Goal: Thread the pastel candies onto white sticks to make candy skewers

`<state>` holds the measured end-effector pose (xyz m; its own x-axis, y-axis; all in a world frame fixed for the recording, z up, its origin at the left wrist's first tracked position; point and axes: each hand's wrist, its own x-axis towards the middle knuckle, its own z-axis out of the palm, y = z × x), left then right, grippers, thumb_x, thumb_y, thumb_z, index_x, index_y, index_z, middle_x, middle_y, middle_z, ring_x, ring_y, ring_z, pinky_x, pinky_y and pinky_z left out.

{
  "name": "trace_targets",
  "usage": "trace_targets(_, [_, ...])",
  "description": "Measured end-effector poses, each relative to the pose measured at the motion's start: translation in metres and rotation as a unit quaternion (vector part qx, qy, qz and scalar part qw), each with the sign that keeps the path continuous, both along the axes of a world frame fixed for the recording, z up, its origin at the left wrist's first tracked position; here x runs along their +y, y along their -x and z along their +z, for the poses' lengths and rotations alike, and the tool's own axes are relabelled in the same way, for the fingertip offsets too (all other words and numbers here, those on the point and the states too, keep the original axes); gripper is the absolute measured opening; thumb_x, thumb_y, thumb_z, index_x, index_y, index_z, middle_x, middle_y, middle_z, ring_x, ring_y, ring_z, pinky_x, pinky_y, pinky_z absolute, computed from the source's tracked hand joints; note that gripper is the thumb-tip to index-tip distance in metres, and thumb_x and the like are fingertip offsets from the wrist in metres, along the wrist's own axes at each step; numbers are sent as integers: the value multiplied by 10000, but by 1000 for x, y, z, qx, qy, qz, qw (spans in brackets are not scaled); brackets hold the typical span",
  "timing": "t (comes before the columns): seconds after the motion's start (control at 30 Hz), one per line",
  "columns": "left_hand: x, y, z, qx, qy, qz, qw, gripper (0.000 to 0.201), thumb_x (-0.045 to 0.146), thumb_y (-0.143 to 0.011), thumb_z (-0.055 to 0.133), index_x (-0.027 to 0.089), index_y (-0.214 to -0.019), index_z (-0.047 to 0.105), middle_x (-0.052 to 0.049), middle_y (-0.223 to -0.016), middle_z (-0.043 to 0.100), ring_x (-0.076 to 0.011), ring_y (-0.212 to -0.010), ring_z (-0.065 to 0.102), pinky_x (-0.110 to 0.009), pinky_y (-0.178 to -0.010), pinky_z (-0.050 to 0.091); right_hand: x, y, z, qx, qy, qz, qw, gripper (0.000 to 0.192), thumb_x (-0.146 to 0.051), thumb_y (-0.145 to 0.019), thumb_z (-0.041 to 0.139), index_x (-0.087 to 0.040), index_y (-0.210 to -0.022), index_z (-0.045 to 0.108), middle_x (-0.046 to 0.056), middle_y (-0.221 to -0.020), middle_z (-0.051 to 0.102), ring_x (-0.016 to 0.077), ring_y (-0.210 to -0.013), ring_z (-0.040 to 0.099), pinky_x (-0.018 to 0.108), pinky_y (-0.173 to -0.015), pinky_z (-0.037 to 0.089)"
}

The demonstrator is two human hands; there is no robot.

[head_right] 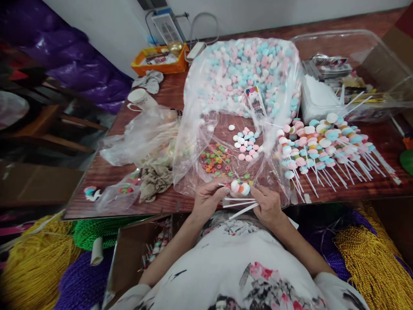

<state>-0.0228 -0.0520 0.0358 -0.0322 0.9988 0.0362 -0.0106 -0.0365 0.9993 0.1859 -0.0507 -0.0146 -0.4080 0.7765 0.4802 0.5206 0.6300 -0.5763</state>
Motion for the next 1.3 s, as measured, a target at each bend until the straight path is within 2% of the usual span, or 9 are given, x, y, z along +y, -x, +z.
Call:
trace_targets(0.2, [-2, -6, -13, -76, 55, 9, 995, 177, 330, -746, 772, 223, -886, 777, -35, -912, 752, -171, -807, 677, -307, -786, 546, -4, 8, 2, -4, 8, 19, 1000, 398, -82, -793, 431, -117, -1133, 636, 70, -735, 639, 198, -642, 605, 295, -593, 496])
trace_targets(0.4, [3, 9, -19, -174, 20, 15, 984, 488, 428, -742, 764, 245, -1185, 671, -77, -1032, 736, -164, -781, 675, -284, -665, 547, 2, 0, -6, 30, 20, 3, 999, 455, -54, -755, 447, -133, -1172, 612, 102, -889, 705, 217, -767, 672, 328, -686, 552])
trace_targets(0.5, [20, 25, -10, -54, -2, 33, 998, 318, 383, -807, 707, 206, -1071, 724, -77, -975, 747, -166, -796, 673, -277, -688, 538, 8, -9, -13, 49, 32, -43, 997, 469, -30, -755, 438, -163, -1164, 625, 84, -931, 724, 209, -791, 690, 332, -714, 566])
trace_targets(0.6, [53, 38, 1, 139, -46, -9, 989, 186, 324, -814, 694, 187, -922, 759, -65, -911, 749, -176, -804, 666, -291, -751, 523, 11, -12, -17, 71, 38, -74, 994, 425, -28, -753, 426, -183, -1067, 667, 50, -866, 732, 200, -765, 699, 327, -713, 578])
trace_targets(0.77, [125, 33, 4, 419, -122, -104, 894, 174, 200, -836, 579, 170, -877, 745, -71, -834, 717, -194, -801, 634, -323, -796, 486, 11, -10, -21, 104, 25, -98, 989, 374, -44, -797, 448, -182, -1060, 676, 53, -865, 741, 201, -769, 712, 327, -713, 588])
trace_targets(0.9, [164, 15, -8, 532, -83, -165, 826, 206, 114, -748, 565, 159, -870, 724, -104, -939, 696, -237, -928, 606, -369, -880, 456, 10, -10, -27, 113, 41, -80, 990, 410, -31, -791, 446, -188, -1103, 661, 60, -934, 743, 203, -806, 718, 329, -723, 592])
trace_targets(1.1, [182, 18, -19, 500, -49, -166, 849, 163, 208, -784, 567, 150, -716, 703, -53, -761, 677, -186, -743, 593, -309, -748, 459, 7, -12, -32, 111, 49, -50, 991, 506, -19, -771, 448, -192, -1221, 603, 80, -1037, 728, 228, -938, 711, 369, -806, 597])
trace_targets(1.23, [205, 40, -13, 392, 8, -74, 917, 244, 354, -782, 603, 143, -803, 723, -27, -757, 685, -156, -688, 583, -260, -653, 438, 7, -11, -31, 105, 52, -42, 992, 540, -16, -744, 439, -191, -1231, 590, 82, -992, 725, 239, -912, 713, 381, -781, 605])
trace_targets(1.3, [222, 46, -9, 412, 7, -45, 910, 279, 377, -790, 590, 134, -834, 720, -35, -787, 687, -153, -702, 582, -255, -653, 433, 7, -11, -30, 99, 45, -42, 993, 559, -16, -725, 436, -187, -1236, 586, 85, -966, 726, 242, -880, 715, 383, -762, 608])
